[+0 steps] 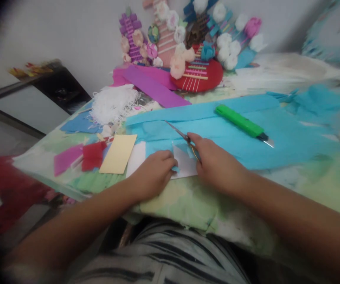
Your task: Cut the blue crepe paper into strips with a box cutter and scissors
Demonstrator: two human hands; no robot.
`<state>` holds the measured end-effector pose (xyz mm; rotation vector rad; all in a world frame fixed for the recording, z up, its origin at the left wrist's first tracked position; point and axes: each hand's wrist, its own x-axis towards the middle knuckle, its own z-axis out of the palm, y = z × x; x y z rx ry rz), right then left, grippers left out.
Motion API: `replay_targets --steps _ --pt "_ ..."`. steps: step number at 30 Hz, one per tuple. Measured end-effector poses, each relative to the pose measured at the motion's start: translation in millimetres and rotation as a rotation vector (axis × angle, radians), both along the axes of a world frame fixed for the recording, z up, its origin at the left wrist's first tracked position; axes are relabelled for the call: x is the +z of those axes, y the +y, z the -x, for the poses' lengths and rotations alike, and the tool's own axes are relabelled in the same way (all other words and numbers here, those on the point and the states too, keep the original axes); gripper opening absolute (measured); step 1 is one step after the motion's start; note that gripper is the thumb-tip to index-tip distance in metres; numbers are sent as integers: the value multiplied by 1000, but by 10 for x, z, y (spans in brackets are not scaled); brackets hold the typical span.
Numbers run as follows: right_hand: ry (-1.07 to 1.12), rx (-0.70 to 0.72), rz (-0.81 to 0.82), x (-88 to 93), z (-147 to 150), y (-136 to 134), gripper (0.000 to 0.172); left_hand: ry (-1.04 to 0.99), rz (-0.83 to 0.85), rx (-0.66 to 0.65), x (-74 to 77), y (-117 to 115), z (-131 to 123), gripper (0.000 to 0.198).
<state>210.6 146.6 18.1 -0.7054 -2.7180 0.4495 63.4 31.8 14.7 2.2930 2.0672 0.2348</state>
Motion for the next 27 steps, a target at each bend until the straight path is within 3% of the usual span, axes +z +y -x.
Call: replay_targets --steps 7,18,27 --pt "17 -23 47 52 -6 73 75 2 15 30 -11 4 3 13" --pt "44 -50 89 88 -19 101 70 -32 11 76 3 19 6 15" --pt "53 -68 77 52 -45 121 68 62 -6 93 -33 12 -30 15"
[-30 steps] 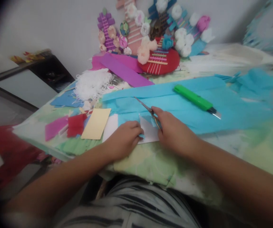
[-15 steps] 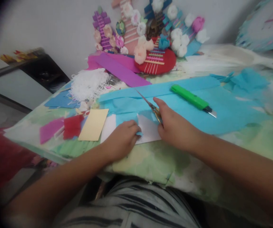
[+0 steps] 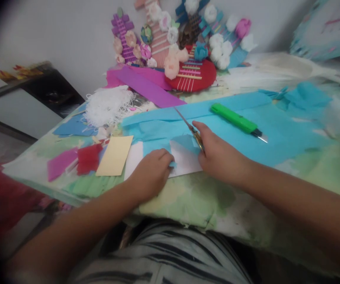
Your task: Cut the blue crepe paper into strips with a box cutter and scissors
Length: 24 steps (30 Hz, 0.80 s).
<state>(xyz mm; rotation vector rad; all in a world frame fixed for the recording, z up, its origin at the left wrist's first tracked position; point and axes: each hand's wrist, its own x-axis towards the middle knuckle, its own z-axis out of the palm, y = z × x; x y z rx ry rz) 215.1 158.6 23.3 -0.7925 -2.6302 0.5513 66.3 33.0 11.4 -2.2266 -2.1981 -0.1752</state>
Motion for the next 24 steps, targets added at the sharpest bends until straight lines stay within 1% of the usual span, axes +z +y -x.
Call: replay_targets --steps 7,11,14,19,24 --pt "12 5 -14 -14 -40 15 66 35 -13 73 26 -13 -7 16" --pt "-4 13 8 15 -49 5 65 46 -26 66 43 -13 -13 15" --pt "-10 8 21 43 -46 6 64 48 -57 55 39 -36 1 18" --pt "6 12 -19 112 -134 32 60 52 -127 -34 25 -150 16 26" --pt "-77 11 -33 178 -262 39 58 109 -251 -176 20 -284 -29 19"
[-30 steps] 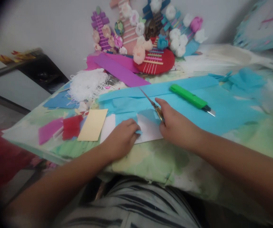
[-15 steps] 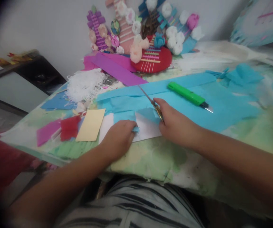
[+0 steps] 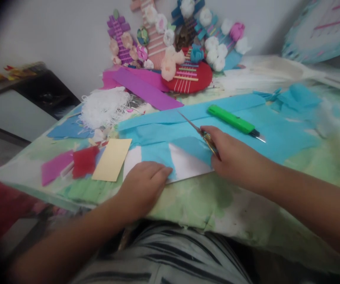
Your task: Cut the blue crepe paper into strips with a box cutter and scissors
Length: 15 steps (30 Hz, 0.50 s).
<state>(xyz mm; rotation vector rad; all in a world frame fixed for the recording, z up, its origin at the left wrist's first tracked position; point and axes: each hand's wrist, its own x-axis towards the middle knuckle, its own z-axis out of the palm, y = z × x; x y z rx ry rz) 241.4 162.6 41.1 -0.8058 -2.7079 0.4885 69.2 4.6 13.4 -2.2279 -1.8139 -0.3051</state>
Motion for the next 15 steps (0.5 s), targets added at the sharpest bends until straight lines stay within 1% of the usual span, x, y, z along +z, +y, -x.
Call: replay_targets --steps 4,8,10,13,15 --pt "-38 -13 -35 -2 -1 46 57 24 -79 -53 6 -67 -21 14" --pt "-98 -63 -62 23 12 116 55 20 -92 -71 9 -102 -21 15" --pt "-120 -105 -67 76 3 141 53 10 -74 -83 7 -109 -22 16" --pt "-175 -153 -48 200 -27 188 48 -3 -56 -118 -2 -106 -24 16" --pt "-230 -190 -52 281 -47 260 49 -5 -52 -139 -9 -100 -26 16"
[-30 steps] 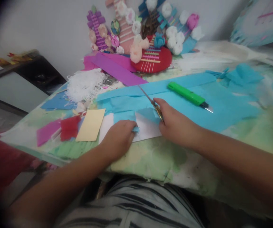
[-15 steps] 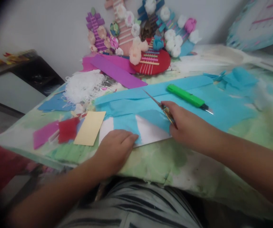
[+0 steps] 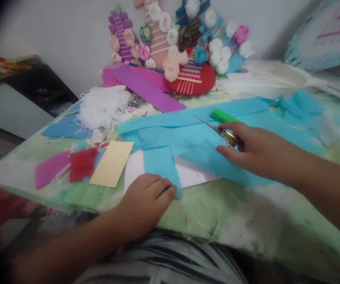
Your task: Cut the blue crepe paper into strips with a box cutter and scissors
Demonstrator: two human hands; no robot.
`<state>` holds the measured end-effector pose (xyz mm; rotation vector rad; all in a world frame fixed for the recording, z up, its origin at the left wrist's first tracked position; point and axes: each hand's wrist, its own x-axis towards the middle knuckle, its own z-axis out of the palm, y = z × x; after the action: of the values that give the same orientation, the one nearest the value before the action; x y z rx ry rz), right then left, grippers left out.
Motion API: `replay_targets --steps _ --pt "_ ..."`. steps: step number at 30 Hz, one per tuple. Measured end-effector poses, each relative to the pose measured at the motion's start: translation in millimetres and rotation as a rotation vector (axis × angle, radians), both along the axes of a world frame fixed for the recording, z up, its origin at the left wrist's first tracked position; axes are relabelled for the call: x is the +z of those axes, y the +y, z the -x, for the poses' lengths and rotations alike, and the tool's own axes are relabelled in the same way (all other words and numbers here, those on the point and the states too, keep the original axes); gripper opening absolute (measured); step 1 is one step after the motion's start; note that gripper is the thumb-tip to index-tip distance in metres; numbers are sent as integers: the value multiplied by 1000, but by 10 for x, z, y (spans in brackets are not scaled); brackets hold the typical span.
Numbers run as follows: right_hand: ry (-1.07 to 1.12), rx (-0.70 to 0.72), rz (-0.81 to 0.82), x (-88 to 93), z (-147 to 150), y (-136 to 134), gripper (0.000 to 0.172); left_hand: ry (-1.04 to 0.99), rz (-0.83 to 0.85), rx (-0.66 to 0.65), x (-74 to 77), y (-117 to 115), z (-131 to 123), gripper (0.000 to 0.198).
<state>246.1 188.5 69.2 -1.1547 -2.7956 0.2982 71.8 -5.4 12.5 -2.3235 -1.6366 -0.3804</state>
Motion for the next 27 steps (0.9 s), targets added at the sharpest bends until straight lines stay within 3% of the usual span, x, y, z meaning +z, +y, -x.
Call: replay_targets --steps 3,6,12,16,18,22,27 --pt "-82 -52 -90 44 -8 184 53 4 -15 0 -9 5 -4 16" --pt "-168 -46 -151 -35 21 375 56 -11 -24 12 -11 4 -6 17" --pt "-224 126 -169 -234 100 489 43 -136 -5 83 24 28 26 16" --pt "-360 215 -385 -190 172 296 41 -163 109 146 69 69 67 11" --pt "-243 302 -456 -190 236 94 39 -161 128 168 84 92 76 10" --pt "36 579 -368 -372 377 -293 42 -147 135 192 97 134 70 13" --pt "22 592 -289 -642 412 -357 45 -97 78 238 136 148 89 14"
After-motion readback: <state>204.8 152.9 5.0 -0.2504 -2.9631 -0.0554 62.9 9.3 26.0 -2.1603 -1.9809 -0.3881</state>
